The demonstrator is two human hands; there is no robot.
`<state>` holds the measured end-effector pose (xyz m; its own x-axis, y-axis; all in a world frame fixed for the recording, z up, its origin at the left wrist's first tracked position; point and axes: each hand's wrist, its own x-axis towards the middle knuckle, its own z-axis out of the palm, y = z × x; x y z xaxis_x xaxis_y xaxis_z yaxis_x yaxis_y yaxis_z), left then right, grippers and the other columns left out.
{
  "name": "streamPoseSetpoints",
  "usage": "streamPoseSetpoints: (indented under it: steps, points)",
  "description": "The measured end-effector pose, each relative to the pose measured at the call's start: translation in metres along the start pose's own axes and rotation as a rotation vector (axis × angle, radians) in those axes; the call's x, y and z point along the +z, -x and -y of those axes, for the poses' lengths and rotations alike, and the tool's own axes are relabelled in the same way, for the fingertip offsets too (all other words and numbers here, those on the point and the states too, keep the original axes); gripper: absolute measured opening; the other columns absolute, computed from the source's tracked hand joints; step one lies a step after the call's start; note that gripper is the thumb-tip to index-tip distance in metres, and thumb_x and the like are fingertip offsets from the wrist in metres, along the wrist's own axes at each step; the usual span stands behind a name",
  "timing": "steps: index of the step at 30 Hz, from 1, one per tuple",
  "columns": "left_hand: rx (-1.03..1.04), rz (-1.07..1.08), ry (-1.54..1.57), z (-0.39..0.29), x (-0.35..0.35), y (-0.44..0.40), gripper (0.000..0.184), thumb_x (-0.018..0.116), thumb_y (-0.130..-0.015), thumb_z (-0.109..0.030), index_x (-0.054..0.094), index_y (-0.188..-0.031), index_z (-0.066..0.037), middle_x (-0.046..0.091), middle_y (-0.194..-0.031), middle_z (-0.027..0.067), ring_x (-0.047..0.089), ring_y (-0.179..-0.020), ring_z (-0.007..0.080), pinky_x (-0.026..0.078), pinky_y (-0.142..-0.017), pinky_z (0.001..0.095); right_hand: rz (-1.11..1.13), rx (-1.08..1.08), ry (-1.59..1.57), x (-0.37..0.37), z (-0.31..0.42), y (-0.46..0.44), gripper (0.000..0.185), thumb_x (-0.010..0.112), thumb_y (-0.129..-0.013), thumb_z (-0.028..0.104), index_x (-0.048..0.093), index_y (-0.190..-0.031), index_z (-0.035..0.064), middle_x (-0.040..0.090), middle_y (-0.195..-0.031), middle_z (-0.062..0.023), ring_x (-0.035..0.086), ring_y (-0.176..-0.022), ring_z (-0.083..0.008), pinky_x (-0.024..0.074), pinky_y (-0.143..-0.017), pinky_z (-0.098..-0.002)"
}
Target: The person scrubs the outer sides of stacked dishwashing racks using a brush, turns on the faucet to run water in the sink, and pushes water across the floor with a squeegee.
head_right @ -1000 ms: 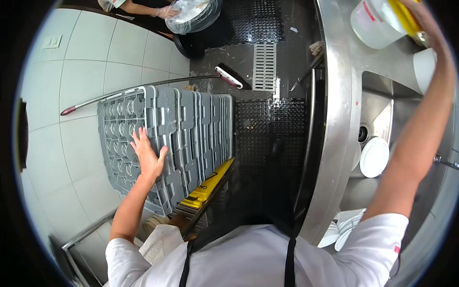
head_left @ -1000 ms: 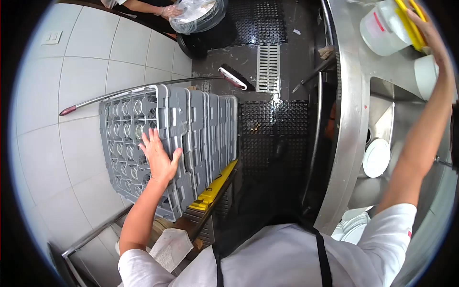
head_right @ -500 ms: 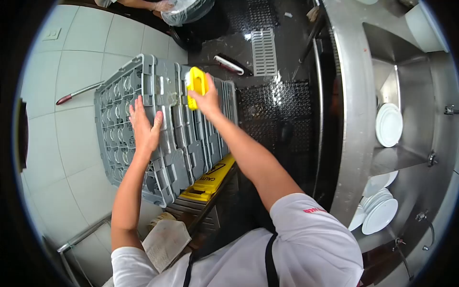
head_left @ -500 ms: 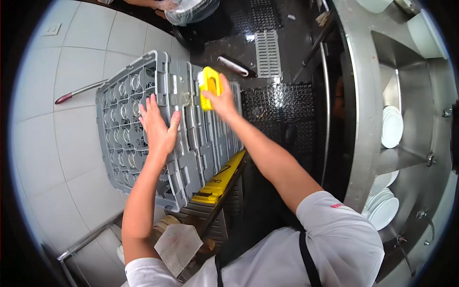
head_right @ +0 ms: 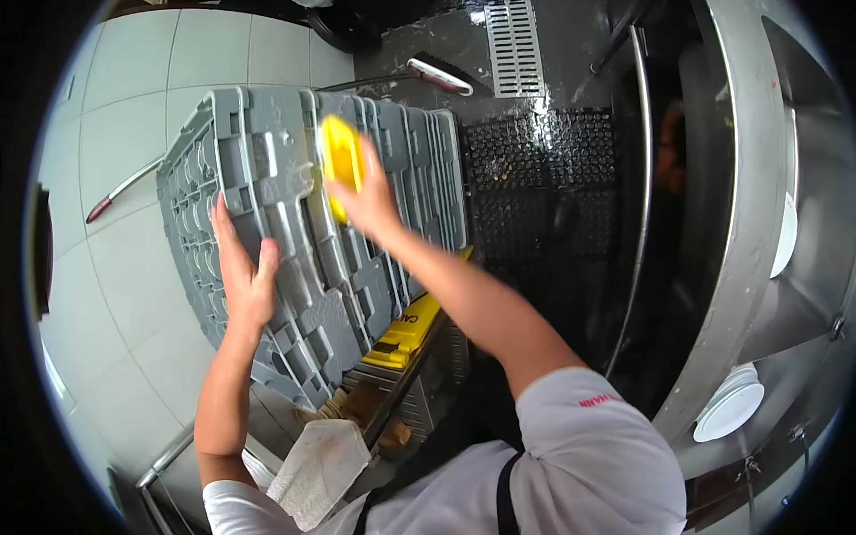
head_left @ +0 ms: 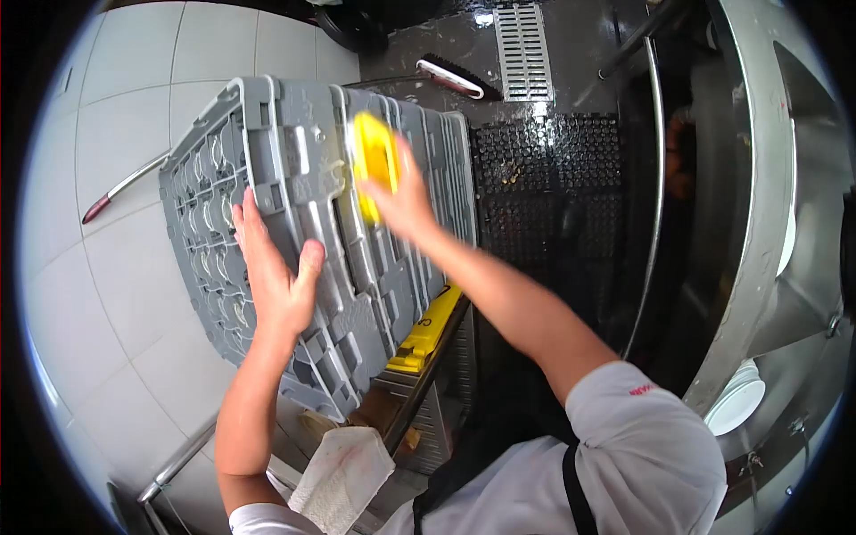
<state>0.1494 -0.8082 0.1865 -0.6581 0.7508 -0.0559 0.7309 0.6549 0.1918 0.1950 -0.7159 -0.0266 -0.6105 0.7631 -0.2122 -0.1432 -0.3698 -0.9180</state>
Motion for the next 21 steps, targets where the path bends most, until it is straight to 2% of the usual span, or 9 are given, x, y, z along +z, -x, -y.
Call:
streamPoseSetpoints:
  steps: [2, 3, 7, 8, 9, 14, 18, 20, 21]
  points:
    - [0.0, 0.011, 0.013, 0.002, -0.001, 0.0, 0.104, 0.059, -0.09, -0.061, 0.016, -0.155, 0.008, 0.022, -0.16, 0.0274, 0.012, -0.151, 0.0456, 0.009, -0.122, 0.0529, 0.144, 0.048, -0.135, -0.017, -0.004, 0.045, 0.089, 0.08, -0.081, 0.016, 0.029, -0.151, -0.0028, 0.046, -0.148, -0.0192, 0.045, -0.139, -0.0283, 0.0337, -0.116, -0.0405]
    - [-0.004, 0.016, 0.02, 0.002, -0.002, 0.0, 0.107, 0.06, -0.089, -0.063, 0.015, -0.155, 0.008, 0.022, -0.16, 0.029, 0.013, -0.151, 0.0461, 0.009, -0.122, 0.052, 0.118, 0.109, -0.155, -0.014, -0.015, 0.044, 0.09, 0.08, -0.081, 0.017, 0.028, -0.152, -0.002, 0.048, -0.147, -0.0194, 0.046, -0.138, -0.0289, 0.0342, -0.116, -0.0402]
    - [-0.033, 0.03, 0.005, -0.001, -0.003, 0.0, 0.111, 0.06, -0.087, -0.067, 0.014, -0.155, 0.008, 0.022, -0.159, 0.0297, 0.013, -0.151, 0.0464, 0.009, -0.122, 0.0528, -0.025, 0.062, 0.104, -0.004, 0.011, -0.067, 0.091, 0.084, -0.078, 0.026, 0.035, -0.152, 0.0071, 0.064, -0.127, -0.0214, 0.065, -0.116, -0.0339, 0.0519, -0.096, -0.039]
    - [-0.045, 0.032, -0.004, -0.002, -0.004, 0.0, 0.114, 0.059, -0.085, -0.07, 0.014, -0.155, 0.008, 0.022, -0.159, 0.0296, 0.013, -0.15, 0.0466, 0.008, -0.122, 0.0542, 0.031, 0.163, 0.106, -0.007, 0.028, -0.087, 0.091, 0.084, -0.077, 0.025, 0.034, -0.152, 0.0081, 0.064, -0.128, -0.022, 0.065, -0.115, -0.0358, 0.0518, -0.096, -0.0406]
    - [-0.051, 0.033, -0.01, -0.002, -0.005, 0.0, 0.115, 0.059, -0.085, -0.071, 0.014, -0.155, 0.008, 0.022, -0.159, 0.0295, 0.013, -0.15, 0.0466, 0.008, -0.122, 0.0545, -0.003, 0.113, 0.092, -0.004, 0.01, -0.089, 0.09, 0.083, -0.078, 0.024, 0.034, -0.152, 0.0074, 0.063, -0.129, -0.0217, 0.064, -0.117, -0.0348, 0.0511, -0.097, -0.0405]
    - [-0.055, 0.057, -0.012, 0.0, -0.005, 0.001, 0.12, 0.058, -0.083, -0.075, 0.011, -0.155, 0.008, 0.02, -0.16, 0.0291, 0.013, -0.15, 0.0471, 0.007, -0.121, 0.0568, 0.011, 0.186, 0.089, -0.036, -0.068, 0.002, 0.087, 0.08, -0.081, 0.019, 0.032, -0.151, 0.0047, 0.056, -0.14, -0.0194, 0.058, -0.127, -0.0295, 0.0461, -0.106, -0.0391]
    - [-0.065, 0.061, 0.012, 0.0, -0.005, 0.0, 0.121, 0.057, -0.082, -0.077, 0.011, -0.155, 0.008, 0.02, -0.159, 0.0294, 0.013, -0.15, 0.0471, 0.008, -0.121, 0.0574, -0.016, 0.261, 0.232, -0.022, -0.048, -0.063, 0.081, 0.079, -0.082, 0.03, 0.037, -0.148, 0.0093, 0.066, -0.121, -0.0231, 0.067, -0.11, -0.038, 0.0535, -0.092, -0.0455]
    - [-0.061, 0.057, 0.01, 0.003, -0.005, 0.002, 0.119, 0.057, -0.084, -0.075, 0.012, -0.155, 0.008, 0.016, -0.16, 0.0333, 0.014, -0.151, 0.0466, 0.008, -0.122, 0.0536, -0.065, 0.173, 0.283, -0.02, -0.048, -0.084, 0.08, 0.078, -0.082, 0.035, 0.039, -0.147, 0.0121, 0.07, -0.11, -0.0234, 0.068, -0.099, -0.0428, 0.0552, -0.082, -0.0491]
    - [-0.063, 0.062, 0.03, 0.004, -0.004, 0.002, 0.119, 0.058, -0.084, -0.075, 0.011, -0.156, 0.008, 0.015, -0.16, 0.0339, 0.014, -0.151, 0.0464, 0.009, -0.122, 0.0527, -0.146, 0.029, 0.259, -0.017, -0.066, -0.075, 0.081, 0.079, -0.081, 0.034, 0.038, -0.147, 0.0116, 0.069, -0.108, -0.0245, 0.068, -0.099, -0.0448, 0.0549, -0.082, -0.0496]
